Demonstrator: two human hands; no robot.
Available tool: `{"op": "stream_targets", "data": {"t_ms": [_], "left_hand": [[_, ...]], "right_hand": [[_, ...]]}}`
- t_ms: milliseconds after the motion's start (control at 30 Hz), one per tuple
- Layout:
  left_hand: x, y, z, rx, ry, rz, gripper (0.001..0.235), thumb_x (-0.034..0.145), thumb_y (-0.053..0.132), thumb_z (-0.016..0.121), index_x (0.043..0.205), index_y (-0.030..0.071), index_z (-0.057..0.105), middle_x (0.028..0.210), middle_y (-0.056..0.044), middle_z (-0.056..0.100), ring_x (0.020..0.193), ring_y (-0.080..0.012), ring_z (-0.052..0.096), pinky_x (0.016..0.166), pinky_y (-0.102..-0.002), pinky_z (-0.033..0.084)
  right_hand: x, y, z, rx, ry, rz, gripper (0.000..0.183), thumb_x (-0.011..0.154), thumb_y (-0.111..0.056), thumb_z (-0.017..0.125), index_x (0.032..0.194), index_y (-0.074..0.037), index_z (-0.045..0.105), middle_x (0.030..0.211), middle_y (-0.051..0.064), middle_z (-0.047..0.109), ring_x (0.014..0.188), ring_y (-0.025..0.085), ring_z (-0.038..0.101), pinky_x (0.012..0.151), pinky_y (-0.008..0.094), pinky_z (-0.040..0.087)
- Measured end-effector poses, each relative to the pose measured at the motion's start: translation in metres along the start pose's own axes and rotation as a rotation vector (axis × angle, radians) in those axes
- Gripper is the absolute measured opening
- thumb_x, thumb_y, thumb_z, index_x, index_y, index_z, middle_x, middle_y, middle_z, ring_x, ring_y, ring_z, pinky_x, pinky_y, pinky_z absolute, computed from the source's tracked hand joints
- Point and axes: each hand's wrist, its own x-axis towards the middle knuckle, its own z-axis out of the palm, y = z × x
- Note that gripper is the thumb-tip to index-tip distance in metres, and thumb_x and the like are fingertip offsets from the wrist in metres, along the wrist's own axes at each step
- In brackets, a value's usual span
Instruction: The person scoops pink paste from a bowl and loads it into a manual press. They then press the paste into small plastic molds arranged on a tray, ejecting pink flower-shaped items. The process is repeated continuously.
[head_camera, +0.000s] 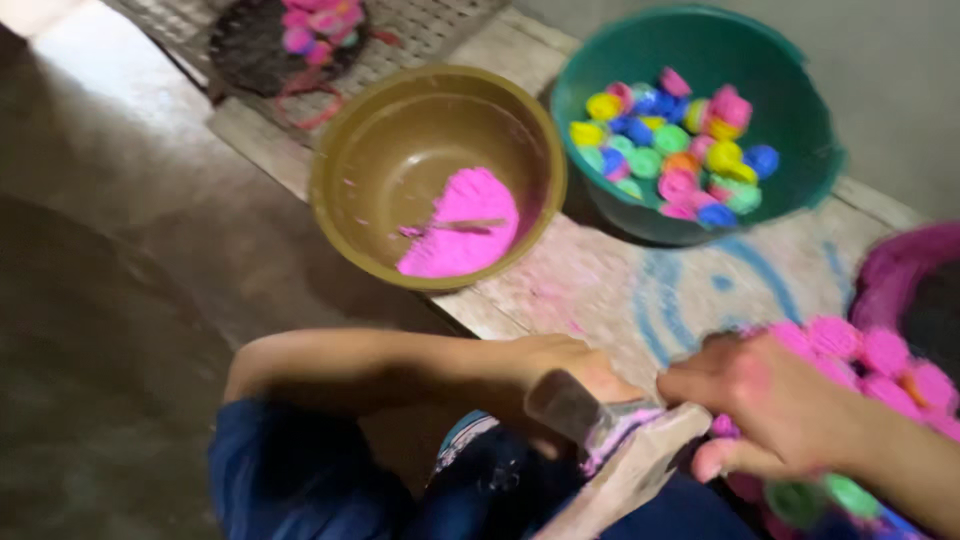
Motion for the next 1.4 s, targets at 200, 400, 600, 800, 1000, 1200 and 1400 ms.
{"op": "stream_targets", "data": {"t_ms": [200, 400, 600, 800, 1000, 1200, 1400], "left_hand": [[-0.088, -0.043, 0.001, 0.065, 0.202, -0.143, 0.041, 0.097, 0.033, 0.049, 0.137, 0.026, 0.058, 0.090, -0.020, 0.071, 0.079, -0.0414, 0.071, 0.070, -0.054, 0.054], [-0.127, -0.134, -0.010, 0.042, 0.266, -0.288, 0.029, 0.107, 0.034, 0.050, 0.125, 0.020, 0.068, 0.095, -0.016, 0.071, 0.083, -0.0350, 0.071, 0.075, -0.048, 0.056], [-0.184, -0.186, -0.014, -1.102, 0.486, -0.009, 0.031, 0.092, 0.027, 0.067, 0.115, 0.007, 0.070, 0.111, -0.005, 0.069, 0.099, -0.0203, 0.069, 0.081, -0.037, 0.058], [-0.143, -0.230, 0.038, -1.570, 0.809, -0.032, 0.033, 0.093, 0.022, 0.069, 0.121, 0.004, 0.068, 0.090, -0.009, 0.069, 0.082, -0.0204, 0.068, 0.075, -0.038, 0.059], [-0.185, -0.260, 0.065, -0.478, 1.553, -0.591, 0.026, 0.089, 0.018, 0.066, 0.108, 0.000, 0.067, 0.093, -0.010, 0.072, 0.075, -0.0251, 0.072, 0.060, -0.042, 0.062], [-0.177, -0.272, 0.066, -0.241, 1.535, -0.694, 0.031, 0.087, 0.020, 0.068, 0.112, 0.002, 0.066, 0.099, -0.011, 0.071, 0.079, -0.0256, 0.072, 0.062, -0.042, 0.061], [-0.176, -0.265, 0.052, -0.178, 1.526, -0.705, 0.035, 0.086, 0.022, 0.070, 0.115, 0.003, 0.065, 0.104, -0.011, 0.070, 0.082, -0.0261, 0.072, 0.065, -0.041, 0.061]], "right_hand": [[0.063, 0.007, 0.027, 0.580, -0.182, 0.190, 0.057, 0.102, -0.057, 0.047, 0.090, -0.003, 0.061, 0.075, 0.016, 0.062, 0.077, 0.037, 0.067, 0.069, 0.045, 0.052], [0.067, 0.054, 0.014, 0.462, -0.095, 0.174, 0.047, 0.099, -0.056, 0.054, 0.090, -0.011, 0.066, 0.077, 0.007, 0.064, 0.077, 0.025, 0.068, 0.069, 0.040, 0.051], [0.112, 0.105, -0.053, -0.952, 0.038, -0.024, 0.034, 0.079, -0.025, 0.071, 0.111, -0.016, 0.065, 0.090, 0.005, 0.066, 0.084, 0.025, 0.069, 0.069, 0.036, 0.049], [0.198, 0.149, -0.044, -1.015, 0.548, -0.095, 0.046, 0.079, -0.020, 0.077, 0.123, -0.016, 0.065, 0.113, 0.010, 0.063, 0.104, 0.026, 0.062, 0.088, 0.041, 0.048], [0.248, 0.192, 0.100, -0.305, 0.167, 0.445, 0.037, 0.075, -0.031, 0.077, 0.103, -0.011, 0.064, 0.101, 0.013, 0.065, 0.097, 0.034, 0.065, 0.081, 0.046, 0.055], [0.281, 0.218, 0.184, -0.350, -0.122, 0.409, 0.036, 0.094, -0.014, 0.057, 0.128, -0.010, 0.067, 0.103, 0.018, 0.069, 0.087, 0.034, 0.070, 0.069, 0.047, 0.059], [0.284, 0.216, 0.184, -0.585, -0.379, 0.419, 0.028, 0.091, -0.027, 0.058, 0.108, -0.010, 0.073, 0.104, 0.017, 0.068, 0.094, 0.031, 0.069, 0.071, 0.050, 0.059]]}}
